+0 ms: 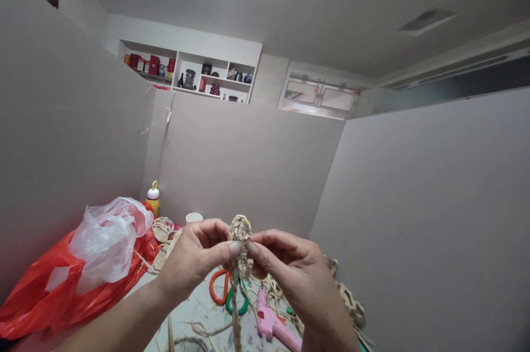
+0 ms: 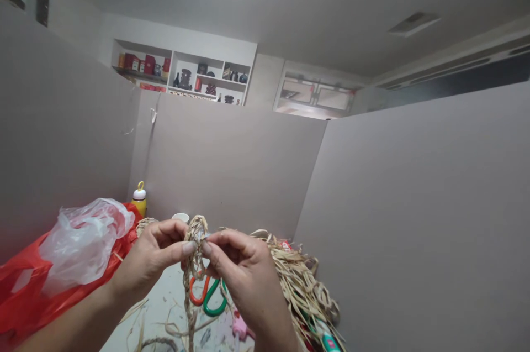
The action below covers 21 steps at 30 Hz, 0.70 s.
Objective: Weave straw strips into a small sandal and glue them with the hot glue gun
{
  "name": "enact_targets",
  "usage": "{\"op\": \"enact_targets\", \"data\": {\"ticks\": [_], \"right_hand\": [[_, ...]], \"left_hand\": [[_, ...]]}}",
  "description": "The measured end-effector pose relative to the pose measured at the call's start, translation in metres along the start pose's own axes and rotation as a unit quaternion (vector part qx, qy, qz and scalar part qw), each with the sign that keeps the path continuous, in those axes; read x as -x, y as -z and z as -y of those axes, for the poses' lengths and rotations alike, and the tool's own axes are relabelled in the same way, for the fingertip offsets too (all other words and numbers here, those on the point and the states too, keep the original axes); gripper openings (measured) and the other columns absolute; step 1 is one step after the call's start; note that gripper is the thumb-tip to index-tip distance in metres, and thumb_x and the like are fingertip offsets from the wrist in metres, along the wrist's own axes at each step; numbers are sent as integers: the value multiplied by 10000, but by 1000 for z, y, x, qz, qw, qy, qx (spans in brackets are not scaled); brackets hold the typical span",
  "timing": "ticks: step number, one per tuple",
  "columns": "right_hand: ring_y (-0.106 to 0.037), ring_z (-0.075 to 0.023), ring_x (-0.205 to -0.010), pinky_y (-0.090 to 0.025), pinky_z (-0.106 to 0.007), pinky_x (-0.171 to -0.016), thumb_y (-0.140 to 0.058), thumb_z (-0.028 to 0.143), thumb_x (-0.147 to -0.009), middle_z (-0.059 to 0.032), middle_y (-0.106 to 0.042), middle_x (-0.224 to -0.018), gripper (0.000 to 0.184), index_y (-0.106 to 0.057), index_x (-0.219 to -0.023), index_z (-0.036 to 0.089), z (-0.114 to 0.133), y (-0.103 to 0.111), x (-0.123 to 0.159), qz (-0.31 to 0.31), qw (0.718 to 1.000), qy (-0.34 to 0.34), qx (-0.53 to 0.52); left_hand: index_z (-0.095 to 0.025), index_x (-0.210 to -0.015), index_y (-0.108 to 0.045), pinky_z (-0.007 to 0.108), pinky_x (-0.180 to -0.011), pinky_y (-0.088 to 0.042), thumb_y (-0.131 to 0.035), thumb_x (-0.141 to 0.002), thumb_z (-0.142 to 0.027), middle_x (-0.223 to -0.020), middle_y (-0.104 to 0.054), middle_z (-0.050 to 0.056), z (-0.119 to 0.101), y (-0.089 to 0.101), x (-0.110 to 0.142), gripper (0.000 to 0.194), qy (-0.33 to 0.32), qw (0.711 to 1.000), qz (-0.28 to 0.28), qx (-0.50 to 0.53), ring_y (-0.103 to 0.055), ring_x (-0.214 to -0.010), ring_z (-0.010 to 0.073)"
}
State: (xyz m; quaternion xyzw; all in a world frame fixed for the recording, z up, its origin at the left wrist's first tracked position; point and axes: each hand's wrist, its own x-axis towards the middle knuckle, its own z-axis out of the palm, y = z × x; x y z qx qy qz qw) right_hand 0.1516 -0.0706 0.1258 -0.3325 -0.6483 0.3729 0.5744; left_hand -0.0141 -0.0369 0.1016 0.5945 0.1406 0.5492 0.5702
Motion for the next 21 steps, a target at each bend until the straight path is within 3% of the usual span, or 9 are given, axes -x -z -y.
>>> {"op": "enact_targets", "data": {"ticks": [15,21], "right_hand": [[-579,-83,-564,-501,-153,-536,-808,274,-733,23,-630,-624,107,-746,-762,192,-6,4,2,27,998,0,50],[-555,-81,-524,-486,-163,-499,-825,303,-713,38,-592,-588,233,-636,-689,168,-2,-1,1,21,999,-14,25]], "left_hand": [[-120,-701,-665,199,-550,-460,-828,-676,-250,-609,-628,-12,3,-2,0,210,31,999,-12,12,-547,-547,73],[-123,-716,-670,209,-557,-460,-825,-679,-249,-633,-648,2,6,-3,0,204,22,999,-25,3,-565,-570,88]]}}
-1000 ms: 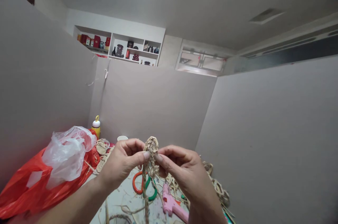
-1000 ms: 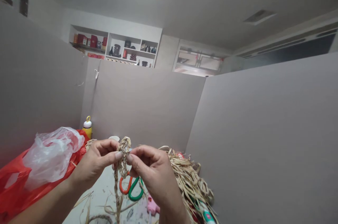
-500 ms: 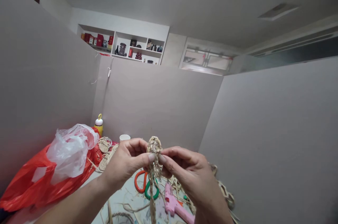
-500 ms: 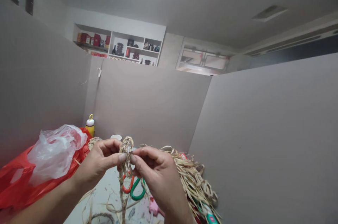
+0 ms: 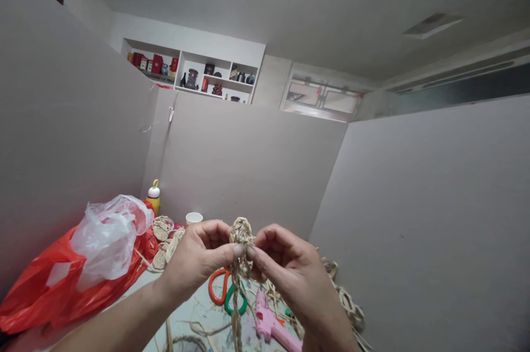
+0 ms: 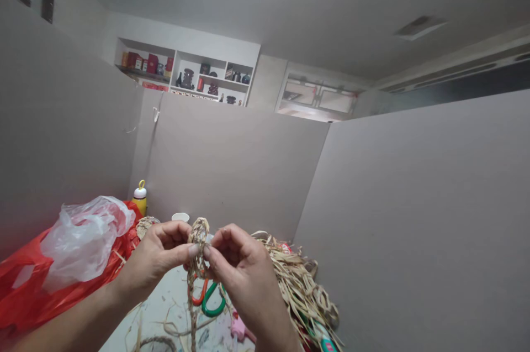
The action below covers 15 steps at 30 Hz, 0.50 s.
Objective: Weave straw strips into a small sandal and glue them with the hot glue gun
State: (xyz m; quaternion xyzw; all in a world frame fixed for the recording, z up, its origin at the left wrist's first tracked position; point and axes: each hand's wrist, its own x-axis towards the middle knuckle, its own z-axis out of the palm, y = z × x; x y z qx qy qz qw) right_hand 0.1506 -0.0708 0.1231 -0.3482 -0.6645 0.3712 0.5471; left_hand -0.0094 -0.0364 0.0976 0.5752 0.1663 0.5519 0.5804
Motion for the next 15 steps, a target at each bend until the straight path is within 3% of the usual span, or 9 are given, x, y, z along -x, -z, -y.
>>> {"op": "enact_targets", "data": {"ticks": [8,12,15], "right_hand": [[-643,-124,-560,-521,-214,-532,-706,424,-833,-28,-679,-641,267,-735,-834,159,-3,15,-2,68,997,8,46],[-592,-94,-490,-482,-196,-488,-676,476,-850,-46,-697,-634,336,-761,-791,156,-8,27,-7,-28,998,42,49],[-555,-79,-464,-459,-186,-463,-730,476,-798,-33,-687,-616,316,-779,-819,164,-8,26,-8,-16,999,23,28]], "left_hand": [[-121,-701,-649,205,-553,-441,-830,-658,-242,-632,-632,-3,-1,2,0,222,7,1000,8,-9,-541,-571,84],[-125,-698,-625,204,-541,-422,-803,-696,-259,-617,-586,-21,0,1,1,223,9,999,18,-35,-506,-554,73],[-118,-731,-640,213,-566,-429,-783,-724,-247,-665,-606,-3,2,-1,2,193,7,998,38,-57,-528,-596,83]]}}
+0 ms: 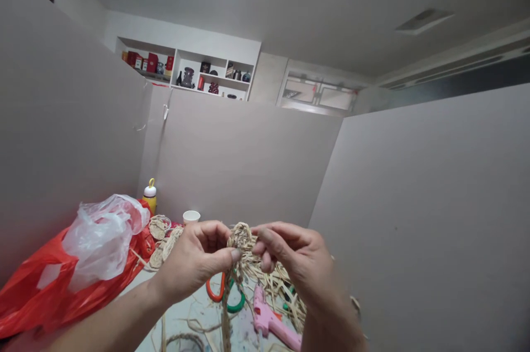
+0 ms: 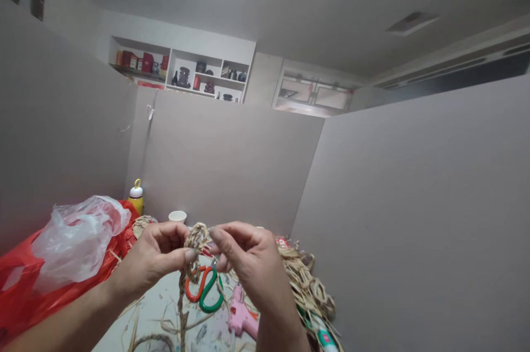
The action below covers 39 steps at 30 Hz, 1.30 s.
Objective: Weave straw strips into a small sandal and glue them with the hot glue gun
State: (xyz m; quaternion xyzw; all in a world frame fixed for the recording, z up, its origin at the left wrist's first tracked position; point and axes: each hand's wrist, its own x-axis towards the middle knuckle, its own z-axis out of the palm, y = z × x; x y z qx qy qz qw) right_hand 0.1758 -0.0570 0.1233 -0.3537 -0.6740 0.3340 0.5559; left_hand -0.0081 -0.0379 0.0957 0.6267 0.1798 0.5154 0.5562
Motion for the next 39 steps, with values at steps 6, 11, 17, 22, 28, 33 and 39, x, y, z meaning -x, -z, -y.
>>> {"op": "enact_targets", "data": {"ticks": [6,11,17,22,28,33,39], "right_hand": [[-499,-81,-462,-414,-192,-441,-813,372,-721,8,-601,-545,215,-785,-751,161,7,-6,2,57,998,-18,-13],[-511,-91,-476,-415,-210,-464,-784,369,-753,6,-594,-557,217,-754,-699,162,4,-6,0,46,999,18,12],[-440,-87,-504,-381,-208,-459,-716,456,-810,6,-566,-600,325,-783,-910,154,1,-2,-4,120,993,-1,11],[-404,-78,-534,-343,-194,-462,-690,437,-840,-16,-618,-704,332,-774,-1019,171,-3,-1,-6,158,987,20,-5],[-404,-74,-488,-348,-193,-447,-739,392,-798,12,-583,-573,227,-805,-846,180,-4,-14,-8,72,996,14,-42],[-442,-93,-489,-348,-209,-441,-758,420,-767,-6,-613,-583,248,-793,-797,176,-11,-12,-8,-22,998,20,-55],[-344,-70,-446,-261,-204,-416,-769,411,-764,33,-540,-525,224,-777,-780,188,-14,-3,-8,-103,991,30,-78]], "left_hand": [[-121,-741,-656,228,-575,-437,-788,-717,-265,-672,-607,2,2,-1,0,197,13,1000,19,16,-528,-598,90],[-121,-709,-688,215,-553,-403,-821,-658,-276,-635,-595,-3,8,1,-3,211,32,998,13,43,-489,-571,81],[-126,-696,-689,225,-557,-402,-826,-647,-280,-633,-600,0,8,0,-3,212,33,998,17,52,-491,-568,86],[-119,-653,-662,227,-561,-403,-839,-624,-281,-610,-576,-11,8,-3,-4,242,45,998,17,47,-485,-551,82],[-119,-662,-681,231,-587,-400,-847,-618,-273,-630,-596,-5,8,-5,-5,231,35,999,-6,39,-493,-585,90],[-132,-870,-721,252,-650,-433,-780,-711,-387,-764,-654,35,9,-3,-6,306,27,998,23,50,-554,-672,122],[-143,-857,-684,242,-612,-430,-840,-643,-339,-694,-632,0,15,-11,-4,330,73,995,46,48,-556,-604,105]]}}
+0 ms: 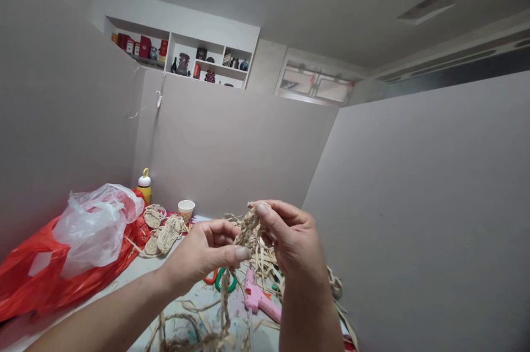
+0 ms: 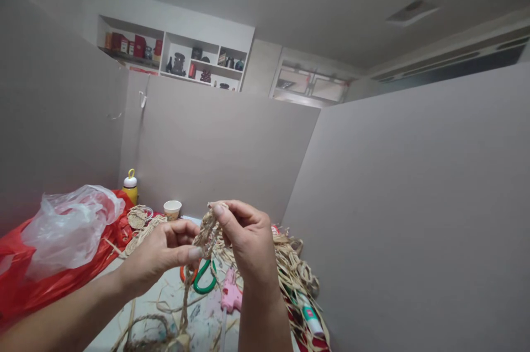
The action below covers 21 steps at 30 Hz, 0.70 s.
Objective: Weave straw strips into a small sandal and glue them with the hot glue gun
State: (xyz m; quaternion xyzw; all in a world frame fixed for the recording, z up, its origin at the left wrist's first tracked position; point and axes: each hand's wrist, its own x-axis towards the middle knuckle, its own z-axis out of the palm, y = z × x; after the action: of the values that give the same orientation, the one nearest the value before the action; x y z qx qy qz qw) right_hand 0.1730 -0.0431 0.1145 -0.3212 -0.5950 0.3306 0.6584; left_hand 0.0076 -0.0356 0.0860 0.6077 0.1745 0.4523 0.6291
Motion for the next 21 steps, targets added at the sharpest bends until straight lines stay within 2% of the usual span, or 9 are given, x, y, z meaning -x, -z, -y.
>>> {"op": "enact_targets", "data": {"ticks": [6,8,11,13,15,17,19,21], "right_hand": [[-368,-69,-465,-290,-197,-415,-769,385,-771,32,-540,-550,199,-771,-773,186,-1,-2,-1,-34,998,42,30],[-373,-72,-462,-297,-197,-409,-773,376,-765,38,-535,-530,191,-771,-782,186,-1,-1,-1,-55,997,49,27],[-427,-69,-462,-333,-185,-403,-801,358,-727,28,-598,-552,180,-776,-785,190,2,6,-1,-118,992,51,-16],[-468,-61,-456,-347,-170,-387,-825,326,-685,16,-648,-581,165,-779,-760,186,7,12,-1,-178,981,52,-56],[-509,-62,-444,-357,-162,-366,-829,260,-645,4,-674,-578,128,-780,-727,175,13,18,-1,-236,965,69,-95],[-530,-72,-412,-390,-166,-348,-820,201,-580,4,-684,-555,118,-771,-682,166,20,22,-3,-283,947,98,-116],[-530,-88,-371,-418,-182,-320,-796,189,-514,21,-665,-499,107,-744,-605,169,25,24,-4,-322,929,127,-129],[-525,-98,-347,-422,-194,-291,-767,180,-483,30,-647,-466,98,-728,-572,168,29,25,-5,-338,922,133,-136]], "left_hand": [[-129,-687,-707,221,-564,-419,-786,-711,-370,-637,-650,15,5,-5,4,254,17,999,39,-23,-529,-537,83],[-136,-698,-715,226,-588,-449,-784,-713,-382,-649,-679,26,6,-5,6,256,33,998,53,-20,-564,-553,92],[-139,-736,-730,253,-626,-496,-784,-701,-448,-697,-719,54,7,0,4,316,61,994,80,-34,-627,-594,121],[-118,-695,-722,244,-575,-484,-735,-727,-532,-690,-724,85,7,12,-5,416,43,993,65,-86,-625,-566,127],[-105,-660,-694,242,-554,-480,-654,-786,-581,-671,-710,92,8,34,-20,493,-6,989,-44,-140,-609,-547,124],[-113,-696,-662,238,-595,-496,-544,-885,-553,-694,-687,64,10,67,-36,493,-20,975,-145,-167,-601,-578,110],[-102,-852,-666,287,-668,-536,-495,-944,-475,-815,-688,74,13,105,-49,421,-10,950,-234,-207,-636,-674,137],[-139,-1137,-608,384,-772,-560,-568,-937,-356,-1088,-654,84,17,140,-56,298,13,919,-299,-256,-654,-894,194]]}}
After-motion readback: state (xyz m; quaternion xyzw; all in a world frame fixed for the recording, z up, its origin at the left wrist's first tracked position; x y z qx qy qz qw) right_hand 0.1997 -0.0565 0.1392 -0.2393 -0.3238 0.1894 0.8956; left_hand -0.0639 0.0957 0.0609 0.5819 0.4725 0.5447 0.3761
